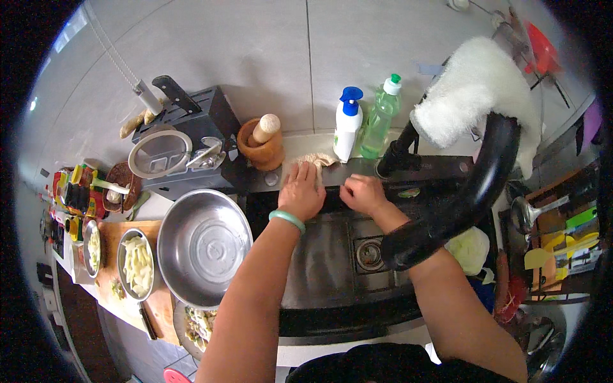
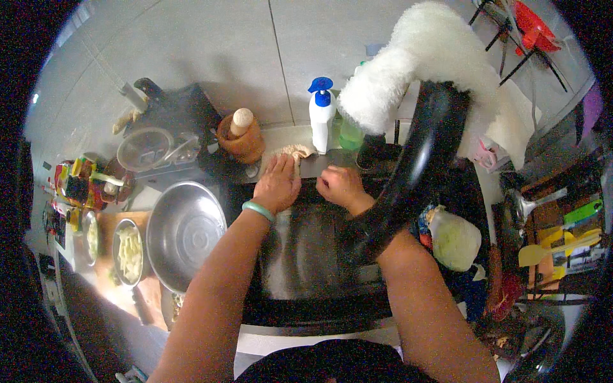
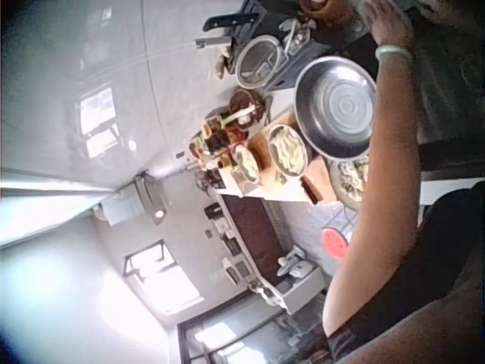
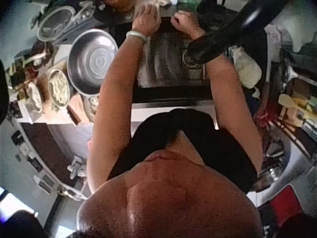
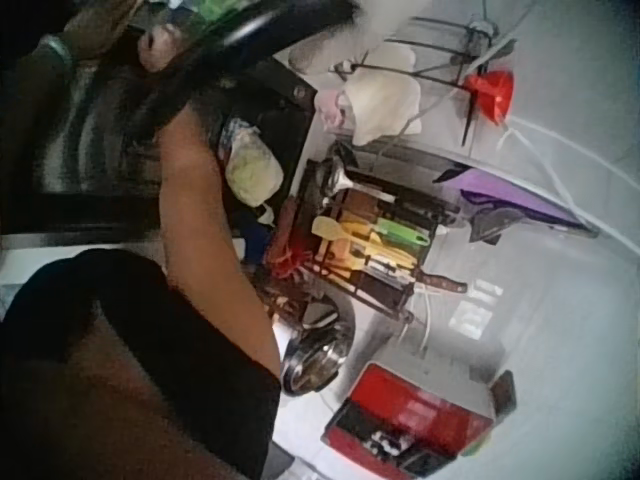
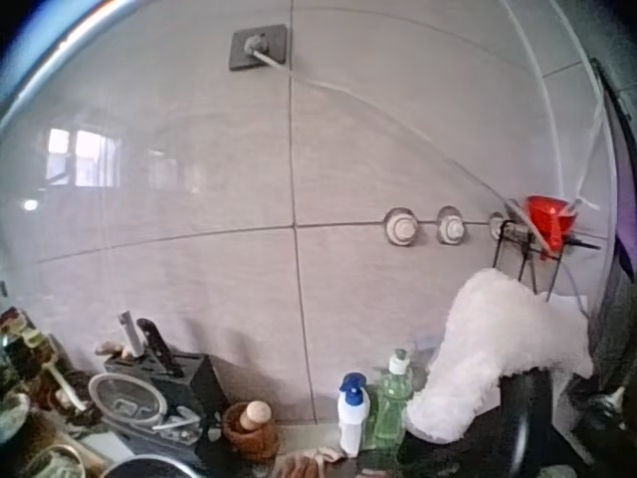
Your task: The person cleans the kitchen sink area using a cloth. They wipe the sink basin, faucet, and surrounding countertop, then rinse and wring the cloth under running water.
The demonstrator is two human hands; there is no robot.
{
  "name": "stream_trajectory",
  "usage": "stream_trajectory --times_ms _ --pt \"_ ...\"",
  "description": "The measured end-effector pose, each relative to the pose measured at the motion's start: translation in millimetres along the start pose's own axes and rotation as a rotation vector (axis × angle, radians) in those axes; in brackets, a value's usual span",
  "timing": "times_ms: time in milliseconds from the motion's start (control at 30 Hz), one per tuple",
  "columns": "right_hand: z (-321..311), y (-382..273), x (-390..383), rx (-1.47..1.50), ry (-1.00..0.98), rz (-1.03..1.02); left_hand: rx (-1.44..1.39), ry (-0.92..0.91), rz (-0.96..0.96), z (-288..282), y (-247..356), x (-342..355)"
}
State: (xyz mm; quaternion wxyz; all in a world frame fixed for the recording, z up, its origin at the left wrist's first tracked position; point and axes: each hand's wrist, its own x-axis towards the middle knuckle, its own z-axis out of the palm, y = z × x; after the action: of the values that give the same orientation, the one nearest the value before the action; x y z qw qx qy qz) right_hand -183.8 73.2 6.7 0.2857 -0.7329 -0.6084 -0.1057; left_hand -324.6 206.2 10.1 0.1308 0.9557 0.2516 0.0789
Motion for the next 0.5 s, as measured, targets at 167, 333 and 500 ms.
stream_trajectory --times_ms 167,333,500 --pt "1 -5 13 -0.012 -0.204 -0.167 0.221 0.113 0.059 40 -54 53" --pt "13 8 14 0.127 -0.074 -0.095 0.063 0.131 -0.019 11 -27 71" --pt "11 10 17 0.155 -0.061 -0.044 -0.035 0.015 0.087 -5 -8 42"
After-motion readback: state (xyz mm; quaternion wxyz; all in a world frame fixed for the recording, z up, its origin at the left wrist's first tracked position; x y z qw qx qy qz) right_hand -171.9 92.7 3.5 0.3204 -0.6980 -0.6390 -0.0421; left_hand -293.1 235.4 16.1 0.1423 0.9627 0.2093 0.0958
